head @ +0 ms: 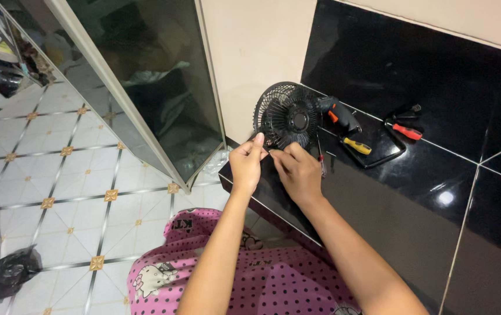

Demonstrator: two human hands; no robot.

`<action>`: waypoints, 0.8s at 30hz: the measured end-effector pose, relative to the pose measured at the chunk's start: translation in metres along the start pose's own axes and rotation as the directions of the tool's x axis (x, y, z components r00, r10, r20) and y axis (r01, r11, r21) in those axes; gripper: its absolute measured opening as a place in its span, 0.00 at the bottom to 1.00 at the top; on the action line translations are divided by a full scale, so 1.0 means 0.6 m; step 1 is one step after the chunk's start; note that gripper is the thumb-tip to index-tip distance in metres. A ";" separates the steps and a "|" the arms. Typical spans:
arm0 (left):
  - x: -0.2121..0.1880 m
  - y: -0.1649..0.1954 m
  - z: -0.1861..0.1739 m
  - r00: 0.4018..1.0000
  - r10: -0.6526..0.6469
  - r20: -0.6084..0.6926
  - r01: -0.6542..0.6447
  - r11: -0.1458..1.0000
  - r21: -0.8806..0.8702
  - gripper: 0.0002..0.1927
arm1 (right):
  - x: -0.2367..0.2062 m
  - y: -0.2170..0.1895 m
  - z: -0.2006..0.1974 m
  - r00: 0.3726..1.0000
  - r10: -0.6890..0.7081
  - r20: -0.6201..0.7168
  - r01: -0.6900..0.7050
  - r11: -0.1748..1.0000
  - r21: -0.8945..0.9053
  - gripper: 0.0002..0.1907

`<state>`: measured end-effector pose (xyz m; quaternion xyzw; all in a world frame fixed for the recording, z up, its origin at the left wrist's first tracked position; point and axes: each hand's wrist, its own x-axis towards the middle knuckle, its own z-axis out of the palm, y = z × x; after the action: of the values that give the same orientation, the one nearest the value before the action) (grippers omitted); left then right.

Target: The person services a small electric desk fan on a black tiled counter. They hold the fan guard, use a cordless drill and screwdrivers to loosen its parts, work on the fan's rear housing and power cord area, and repeatedly reposition the fan while unscrewing and adjusting its components.

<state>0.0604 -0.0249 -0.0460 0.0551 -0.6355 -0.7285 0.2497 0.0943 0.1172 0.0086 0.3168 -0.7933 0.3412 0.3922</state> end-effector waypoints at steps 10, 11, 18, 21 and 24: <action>0.000 -0.005 0.001 1.000 0.001 -0.016 -0.001 1.000 -0.006 0.28 | -0.001 -0.008 -0.003 1.000 -0.006 -0.001 0.006 0.999 -0.037 0.09; 0.002 -0.005 0.001 1.000 0.001 -0.023 -0.001 1.000 -0.007 0.27 | 0.000 -0.008 -0.003 1.000 -0.018 0.000 0.018 0.999 -0.039 0.10; 0.005 -0.011 0.003 0.999 -0.031 -0.024 0.030 0.999 -0.041 0.27 | 0.001 -0.007 -0.010 0.998 -0.041 0.051 0.044 0.996 -0.072 0.11; 0.002 -0.016 0.003 1.000 0.004 0.014 -0.003 0.993 -0.114 0.26 | -0.004 -0.008 -0.012 0.999 -0.012 0.051 0.015 0.997 -0.069 0.14; -0.001 -0.023 0.000 0.997 0.012 0.077 0.000 0.989 -0.149 0.22 | -0.005 -0.004 -0.010 1.000 0.020 0.003 -0.020 0.998 -0.057 0.12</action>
<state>0.0571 -0.0235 -0.0592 0.0060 -0.5889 -0.7746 0.2305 0.0998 0.1212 0.0097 0.2982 -0.8065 0.3218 0.3963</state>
